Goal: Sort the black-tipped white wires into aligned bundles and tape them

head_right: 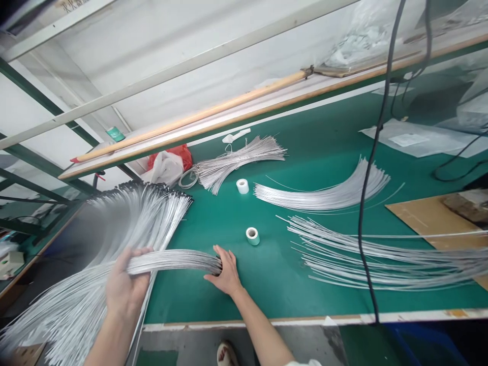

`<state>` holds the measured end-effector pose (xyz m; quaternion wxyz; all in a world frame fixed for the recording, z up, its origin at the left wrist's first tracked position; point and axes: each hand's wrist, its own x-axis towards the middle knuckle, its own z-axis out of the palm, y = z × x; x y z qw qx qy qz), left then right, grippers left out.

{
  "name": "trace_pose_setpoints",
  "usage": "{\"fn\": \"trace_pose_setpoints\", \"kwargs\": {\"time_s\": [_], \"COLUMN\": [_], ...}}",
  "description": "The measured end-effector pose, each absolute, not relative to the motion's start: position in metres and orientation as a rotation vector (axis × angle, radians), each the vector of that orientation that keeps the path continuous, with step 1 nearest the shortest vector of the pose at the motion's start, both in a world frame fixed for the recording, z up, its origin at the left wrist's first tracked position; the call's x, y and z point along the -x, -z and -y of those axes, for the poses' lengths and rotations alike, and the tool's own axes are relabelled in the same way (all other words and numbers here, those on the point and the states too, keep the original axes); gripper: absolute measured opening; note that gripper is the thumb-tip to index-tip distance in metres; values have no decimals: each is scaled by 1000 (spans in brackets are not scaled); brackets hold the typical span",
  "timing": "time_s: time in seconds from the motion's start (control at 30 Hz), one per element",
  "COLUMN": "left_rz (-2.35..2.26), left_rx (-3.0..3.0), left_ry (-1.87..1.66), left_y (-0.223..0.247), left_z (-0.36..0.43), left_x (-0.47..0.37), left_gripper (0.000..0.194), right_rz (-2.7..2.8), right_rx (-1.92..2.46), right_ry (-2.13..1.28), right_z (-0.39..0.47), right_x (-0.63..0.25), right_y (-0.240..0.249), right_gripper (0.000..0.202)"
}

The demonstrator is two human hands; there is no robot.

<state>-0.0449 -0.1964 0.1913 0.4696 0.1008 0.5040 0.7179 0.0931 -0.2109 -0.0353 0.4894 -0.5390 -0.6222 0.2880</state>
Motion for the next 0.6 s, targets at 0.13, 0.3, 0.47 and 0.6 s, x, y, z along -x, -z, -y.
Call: {"fn": "trace_pose_setpoints", "kwargs": {"time_s": [0.13,0.3,0.47,0.6], "left_rz": [-1215,-1196,-1174,-1209], "left_rx": [-216,-178,-113,-15], "left_ry": [-1759,-1729,-1759,-1813], "left_y": [-192,-191,-201,-214], "left_z": [197,198,202,223], "left_x": [46,48,47,56], "left_gripper": [16,19,24,15], "right_rz": [1498,1485,1548,1638], "right_rx": [1283,1289,1261,1207], "right_ry": [-717,-652,-594,-523], "right_z": [206,200,195,178], "right_x": [-87,-82,-94,-121], "right_y": [35,31,13,-22], "right_gripper": [59,8,14,11]}}
